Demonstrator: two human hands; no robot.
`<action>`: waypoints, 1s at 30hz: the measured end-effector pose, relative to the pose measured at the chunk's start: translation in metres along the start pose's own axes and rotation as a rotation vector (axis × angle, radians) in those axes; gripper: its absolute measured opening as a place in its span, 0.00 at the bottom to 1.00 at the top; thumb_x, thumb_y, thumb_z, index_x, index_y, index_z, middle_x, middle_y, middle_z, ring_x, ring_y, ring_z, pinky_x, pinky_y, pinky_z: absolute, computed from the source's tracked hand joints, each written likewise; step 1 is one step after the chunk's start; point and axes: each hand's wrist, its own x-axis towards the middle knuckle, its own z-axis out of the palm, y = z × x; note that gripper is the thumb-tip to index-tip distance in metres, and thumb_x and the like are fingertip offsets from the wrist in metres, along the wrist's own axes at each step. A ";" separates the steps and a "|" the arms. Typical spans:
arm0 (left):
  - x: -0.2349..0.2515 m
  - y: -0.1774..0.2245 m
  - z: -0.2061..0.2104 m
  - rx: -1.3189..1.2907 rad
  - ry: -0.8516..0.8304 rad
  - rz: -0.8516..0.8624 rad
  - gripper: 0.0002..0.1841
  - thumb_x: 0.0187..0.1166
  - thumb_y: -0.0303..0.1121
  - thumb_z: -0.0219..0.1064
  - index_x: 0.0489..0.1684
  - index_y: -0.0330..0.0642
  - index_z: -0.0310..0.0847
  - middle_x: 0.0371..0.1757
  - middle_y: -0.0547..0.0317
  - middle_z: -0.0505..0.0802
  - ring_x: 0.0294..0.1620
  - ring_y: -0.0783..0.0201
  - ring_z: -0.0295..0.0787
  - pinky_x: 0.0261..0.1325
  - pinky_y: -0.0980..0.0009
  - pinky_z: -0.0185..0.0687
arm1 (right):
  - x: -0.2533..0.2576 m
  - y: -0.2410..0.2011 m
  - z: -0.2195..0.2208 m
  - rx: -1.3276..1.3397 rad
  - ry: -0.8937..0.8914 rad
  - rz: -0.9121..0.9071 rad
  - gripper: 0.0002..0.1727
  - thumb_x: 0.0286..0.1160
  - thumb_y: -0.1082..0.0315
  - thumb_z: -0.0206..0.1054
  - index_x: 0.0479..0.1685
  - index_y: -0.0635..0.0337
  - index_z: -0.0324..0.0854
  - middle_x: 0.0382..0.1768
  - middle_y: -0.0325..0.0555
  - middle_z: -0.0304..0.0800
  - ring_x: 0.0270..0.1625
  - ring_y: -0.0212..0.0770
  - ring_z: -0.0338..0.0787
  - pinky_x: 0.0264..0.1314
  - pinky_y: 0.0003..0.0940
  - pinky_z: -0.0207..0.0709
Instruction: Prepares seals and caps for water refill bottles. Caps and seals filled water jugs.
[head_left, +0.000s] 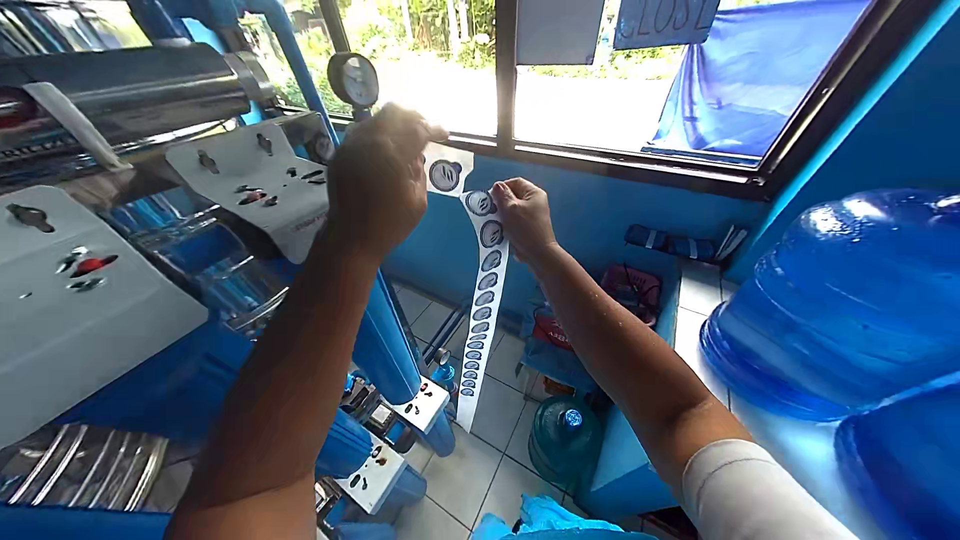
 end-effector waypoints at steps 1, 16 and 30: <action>0.001 0.002 0.010 -0.011 -0.063 0.028 0.23 0.82 0.21 0.54 0.72 0.46 0.83 0.76 0.45 0.84 0.72 0.39 0.82 0.68 0.41 0.78 | -0.004 0.002 -0.006 0.004 -0.019 -0.005 0.10 0.85 0.68 0.62 0.39 0.64 0.85 0.26 0.42 0.85 0.27 0.31 0.83 0.32 0.30 0.79; -0.022 0.088 0.034 -0.273 -0.064 0.062 0.35 0.81 0.49 0.63 0.86 0.40 0.66 0.79 0.38 0.79 0.72 0.37 0.81 0.67 0.38 0.79 | -0.086 -0.024 -0.107 0.144 0.160 -0.148 0.09 0.85 0.69 0.60 0.42 0.65 0.82 0.29 0.40 0.85 0.28 0.29 0.84 0.32 0.28 0.83; -0.139 0.362 0.167 -1.487 -0.115 0.074 0.12 0.77 0.25 0.67 0.50 0.23 0.83 0.46 0.61 0.93 0.49 0.83 0.89 0.57 0.82 0.86 | -0.277 -0.062 -0.325 -0.322 0.536 -0.190 0.12 0.78 0.79 0.65 0.56 0.76 0.81 0.39 0.51 0.88 0.32 0.30 0.86 0.38 0.25 0.84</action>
